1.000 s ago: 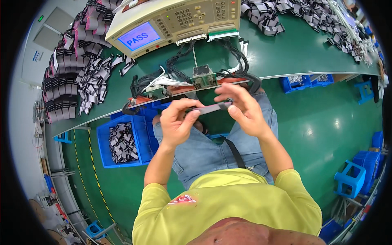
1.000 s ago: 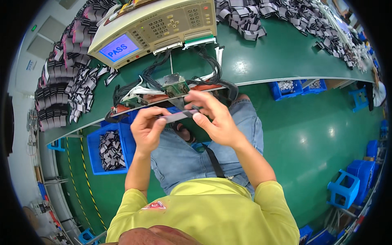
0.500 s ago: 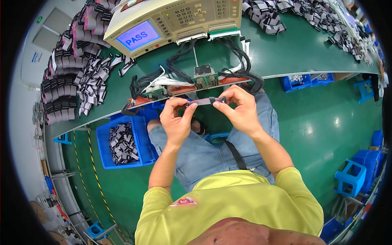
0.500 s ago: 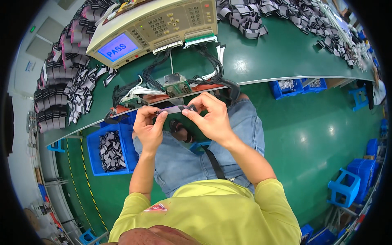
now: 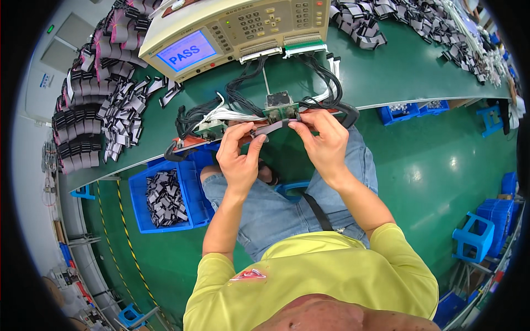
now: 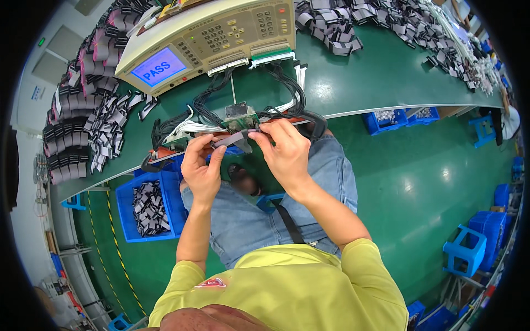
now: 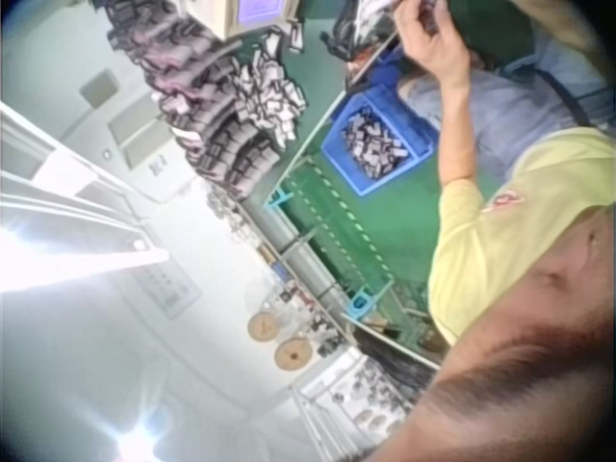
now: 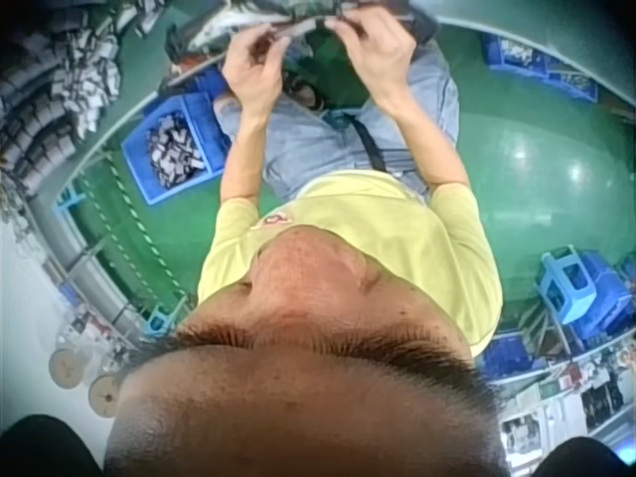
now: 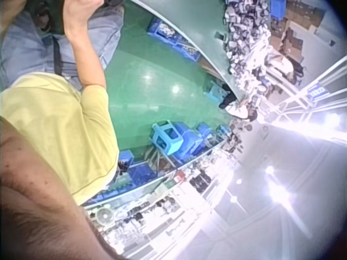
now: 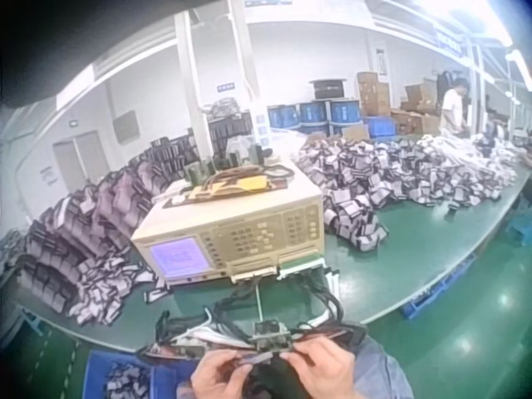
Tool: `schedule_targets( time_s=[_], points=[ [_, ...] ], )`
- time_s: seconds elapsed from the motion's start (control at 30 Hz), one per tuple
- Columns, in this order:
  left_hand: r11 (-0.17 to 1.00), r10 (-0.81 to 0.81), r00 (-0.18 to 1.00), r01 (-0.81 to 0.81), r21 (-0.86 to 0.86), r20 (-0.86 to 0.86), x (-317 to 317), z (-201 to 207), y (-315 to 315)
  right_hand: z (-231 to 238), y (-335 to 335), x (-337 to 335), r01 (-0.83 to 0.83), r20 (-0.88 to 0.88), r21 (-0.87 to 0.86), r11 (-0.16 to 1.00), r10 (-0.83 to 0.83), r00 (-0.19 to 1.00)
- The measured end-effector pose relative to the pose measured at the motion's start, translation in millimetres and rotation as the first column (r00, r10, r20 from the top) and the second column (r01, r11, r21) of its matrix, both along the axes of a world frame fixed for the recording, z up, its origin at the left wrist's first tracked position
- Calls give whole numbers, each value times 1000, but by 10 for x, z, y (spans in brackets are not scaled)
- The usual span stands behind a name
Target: Testing wire harnesses by plugging them into an electronic testing machine and verifying the pass status on the display.
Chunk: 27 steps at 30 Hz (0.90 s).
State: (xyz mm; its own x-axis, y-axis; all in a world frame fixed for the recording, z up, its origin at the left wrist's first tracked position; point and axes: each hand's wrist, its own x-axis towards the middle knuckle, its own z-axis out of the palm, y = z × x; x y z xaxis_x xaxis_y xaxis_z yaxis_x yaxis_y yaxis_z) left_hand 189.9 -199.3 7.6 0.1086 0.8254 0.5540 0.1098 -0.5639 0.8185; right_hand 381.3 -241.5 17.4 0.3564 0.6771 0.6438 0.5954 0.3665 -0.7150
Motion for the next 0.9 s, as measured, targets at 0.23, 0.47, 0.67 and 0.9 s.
schedule_targets(
  time_s=[0.23,0.47,0.67,0.9],
  points=[
    [1000,9,999,-8,18,-48,-4,-15,12,41,25,13,22,99,20,1000,-24,995],
    [999,37,998,-35,37,-54,-1,-25,35,75,11,26,20,83,-28,999,-17,996],
    [997,57,995,-52,57,-84,2,-23,40,37,49,-21,35,22,-31,999,-35,999],
    [996,47,997,-42,77,-57,28,-14,62,62,115,-24,62,7,-41,997,-61,998]
  ],
)
